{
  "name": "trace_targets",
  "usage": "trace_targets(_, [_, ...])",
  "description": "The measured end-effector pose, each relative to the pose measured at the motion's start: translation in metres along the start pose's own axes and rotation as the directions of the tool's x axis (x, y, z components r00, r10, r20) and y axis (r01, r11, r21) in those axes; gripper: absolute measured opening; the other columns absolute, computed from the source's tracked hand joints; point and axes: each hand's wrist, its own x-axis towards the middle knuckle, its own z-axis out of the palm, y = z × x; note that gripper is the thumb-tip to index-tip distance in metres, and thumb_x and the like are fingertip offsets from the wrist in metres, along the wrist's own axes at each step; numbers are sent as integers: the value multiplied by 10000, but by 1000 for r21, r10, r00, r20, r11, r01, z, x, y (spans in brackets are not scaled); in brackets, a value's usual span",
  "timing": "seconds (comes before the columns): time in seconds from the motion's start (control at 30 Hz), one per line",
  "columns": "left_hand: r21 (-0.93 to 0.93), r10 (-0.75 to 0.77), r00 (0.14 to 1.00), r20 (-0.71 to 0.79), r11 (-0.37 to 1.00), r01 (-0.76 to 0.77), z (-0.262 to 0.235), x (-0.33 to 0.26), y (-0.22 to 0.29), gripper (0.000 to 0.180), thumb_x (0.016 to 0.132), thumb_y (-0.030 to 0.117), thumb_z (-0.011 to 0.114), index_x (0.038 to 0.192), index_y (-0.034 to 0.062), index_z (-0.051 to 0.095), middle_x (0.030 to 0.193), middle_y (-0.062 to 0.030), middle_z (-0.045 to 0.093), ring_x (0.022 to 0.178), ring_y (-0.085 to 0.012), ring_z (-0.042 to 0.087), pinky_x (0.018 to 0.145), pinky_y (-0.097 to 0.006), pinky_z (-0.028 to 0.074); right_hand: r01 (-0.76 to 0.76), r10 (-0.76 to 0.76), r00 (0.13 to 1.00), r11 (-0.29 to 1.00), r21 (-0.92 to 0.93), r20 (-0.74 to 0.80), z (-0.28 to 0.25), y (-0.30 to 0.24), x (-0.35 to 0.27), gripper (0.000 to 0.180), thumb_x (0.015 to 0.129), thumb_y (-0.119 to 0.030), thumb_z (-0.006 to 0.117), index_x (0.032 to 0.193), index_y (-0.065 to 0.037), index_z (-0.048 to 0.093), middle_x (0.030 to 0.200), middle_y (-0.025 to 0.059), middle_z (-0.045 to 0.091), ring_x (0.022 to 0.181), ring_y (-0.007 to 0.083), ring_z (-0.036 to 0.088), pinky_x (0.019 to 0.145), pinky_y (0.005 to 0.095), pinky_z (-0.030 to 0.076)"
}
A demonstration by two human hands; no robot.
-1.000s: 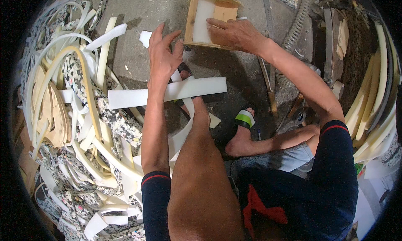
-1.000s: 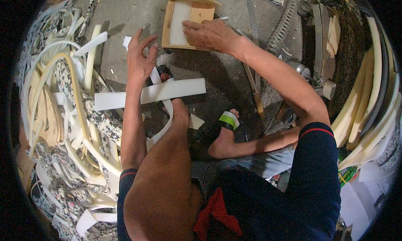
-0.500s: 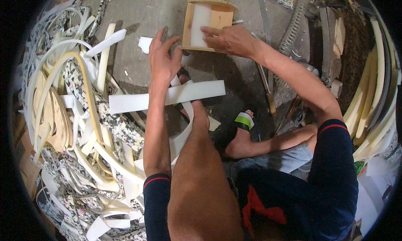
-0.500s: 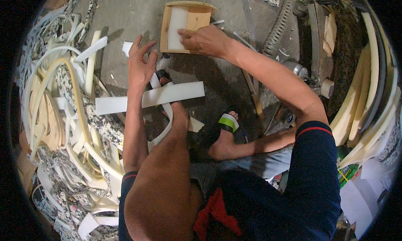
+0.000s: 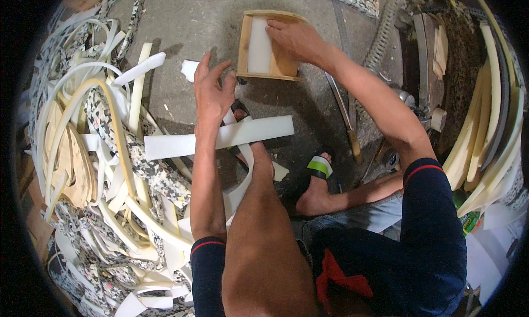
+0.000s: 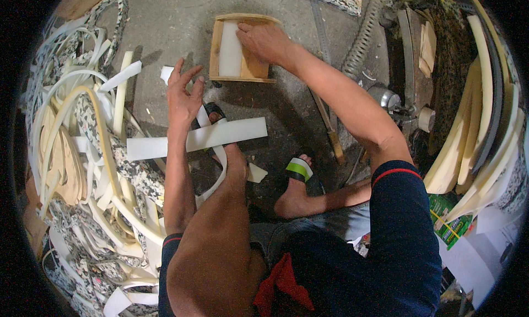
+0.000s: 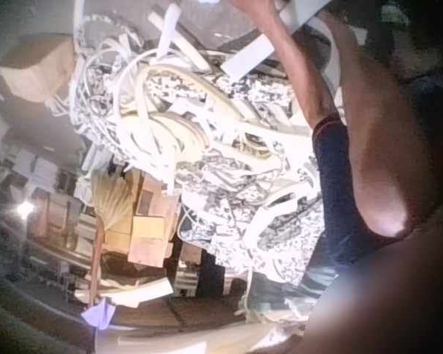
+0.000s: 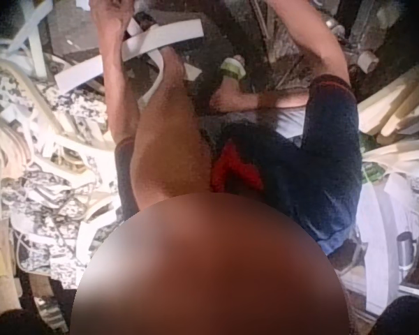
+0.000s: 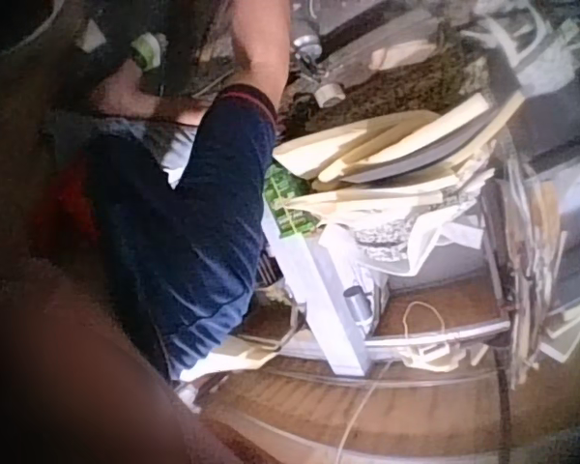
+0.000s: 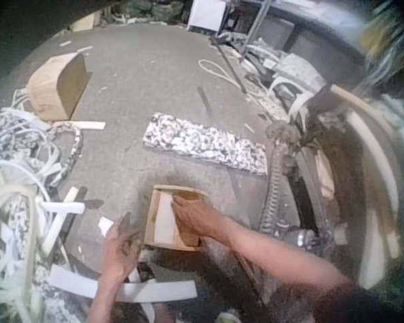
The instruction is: The person cuts a white strip with a knife, places it inside a small wooden box, applies glue with a spray gun, then fits a patterned sheet into the box and trims the edges with a knife.
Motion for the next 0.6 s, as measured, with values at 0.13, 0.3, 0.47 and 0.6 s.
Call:
trace_targets(0.13, [-29, 5, 1000, 7, 1000, -4, 1, -2, -1, 311, 854, 124, 703, 1154, 49, 744, 1476, -285, 484, 1364, -445, 467, 1140, -490, 365, -75, 74, 996, 997, 23, 49, -5, 0, 5, 336, 834, -46, 652, 1160, -12, 578, 1206, 150, 646, 1007, 356, 696, 795, 462, 583])
trace_targets(0.3, [-25, 24, 1000, -7, 999, -25, 6, -6, -9, 314, 846, 132, 706, 1147, 51, 744, 1460, -289, 500, 1364, -452, 467, 1143, -491, 361, -98, 98, 991, 995, 1, -88, -2, -7, 4, 208, 877, -89, 612, 1069, -13, 594, 1086, 137, 655, 954, 351, 712, 753, 471, 587])
trace_targets(0.47, [-41, -5, 1000, 0, 999, 5, 7, -10, -14, 316, 849, 146, 694, 1148, 59, 746, 1459, -287, 502, 1371, -441, 463, 1151, -491, 352, -10, 10, 991, 1000, 2, -131, -8, -6, -1, 302, 876, -108, 622, 1175, -72, 602, 1234, 126, 625, 926, 346, 720, 739, 466, 590])
trace_targets(0.6, [-50, -22, 1000, 10, 998, 22, 4, -13, -15, 320, 850, 151, 691, 1153, 64, 746, 1461, -285, 501, 1373, -437, 462, 1156, -491, 346, 159, -160, 980, 987, 21, 121, -24, -15, -29, 505, 874, -52, 631, 1359, -187, 585, 1549, 86, 440, 975, 310, 719, 765, 442, 608])
